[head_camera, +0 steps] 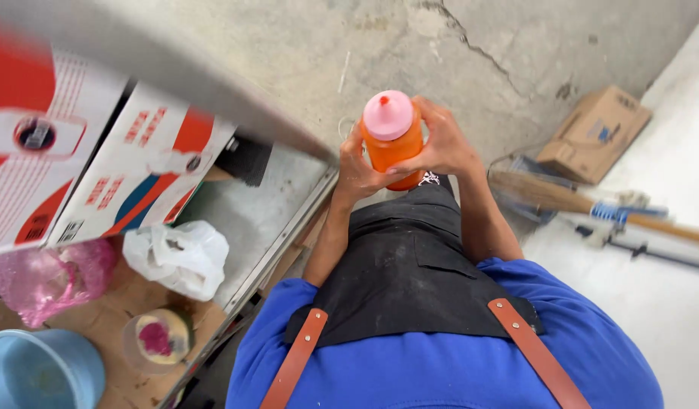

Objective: The person cleans a meat cleaver and a wooden cutting board with a sponge and soapy water in a basin.

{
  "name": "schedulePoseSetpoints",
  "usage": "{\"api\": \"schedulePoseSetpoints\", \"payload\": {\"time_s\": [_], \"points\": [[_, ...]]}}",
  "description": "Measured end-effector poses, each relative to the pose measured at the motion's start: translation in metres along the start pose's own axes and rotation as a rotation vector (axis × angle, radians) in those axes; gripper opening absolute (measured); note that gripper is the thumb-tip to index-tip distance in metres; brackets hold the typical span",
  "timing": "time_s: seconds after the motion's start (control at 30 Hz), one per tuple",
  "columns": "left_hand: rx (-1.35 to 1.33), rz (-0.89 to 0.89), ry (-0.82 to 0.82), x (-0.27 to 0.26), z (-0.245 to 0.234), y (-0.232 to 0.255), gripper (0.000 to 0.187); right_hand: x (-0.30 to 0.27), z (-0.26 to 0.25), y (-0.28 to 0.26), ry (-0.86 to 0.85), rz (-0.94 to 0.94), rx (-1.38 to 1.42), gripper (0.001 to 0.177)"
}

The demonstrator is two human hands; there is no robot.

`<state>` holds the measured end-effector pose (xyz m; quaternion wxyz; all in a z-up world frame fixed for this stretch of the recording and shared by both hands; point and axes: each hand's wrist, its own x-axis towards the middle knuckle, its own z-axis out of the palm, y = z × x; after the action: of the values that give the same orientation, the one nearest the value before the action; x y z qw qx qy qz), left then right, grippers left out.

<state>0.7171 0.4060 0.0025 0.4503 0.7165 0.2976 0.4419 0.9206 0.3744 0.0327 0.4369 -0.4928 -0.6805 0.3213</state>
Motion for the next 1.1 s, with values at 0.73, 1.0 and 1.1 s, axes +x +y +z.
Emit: {"api": "schedulePoseSetpoints", "payload": {"time_s": [0.73, 1.0, 1.1], "points": [[0.110, -0.235, 0.558, 0.289, -0.054, -0.119, 0.087, 0.412, -0.032, 0.157, -0.591, -0.318, 0.174, 0.088], [0.134, -0.234, 0.598, 0.410, -0.193, -0.196, 0.091, 0.616, 0.029, 0.168, -0.642, -0.369, 0.227, 0.090], [0.214, -0.317, 0.637, 0.433, -0.239, -0.217, 0.090, 0.665, 0.054, 0.177, -0.669, -0.318, 0.240, 0.088]]}}
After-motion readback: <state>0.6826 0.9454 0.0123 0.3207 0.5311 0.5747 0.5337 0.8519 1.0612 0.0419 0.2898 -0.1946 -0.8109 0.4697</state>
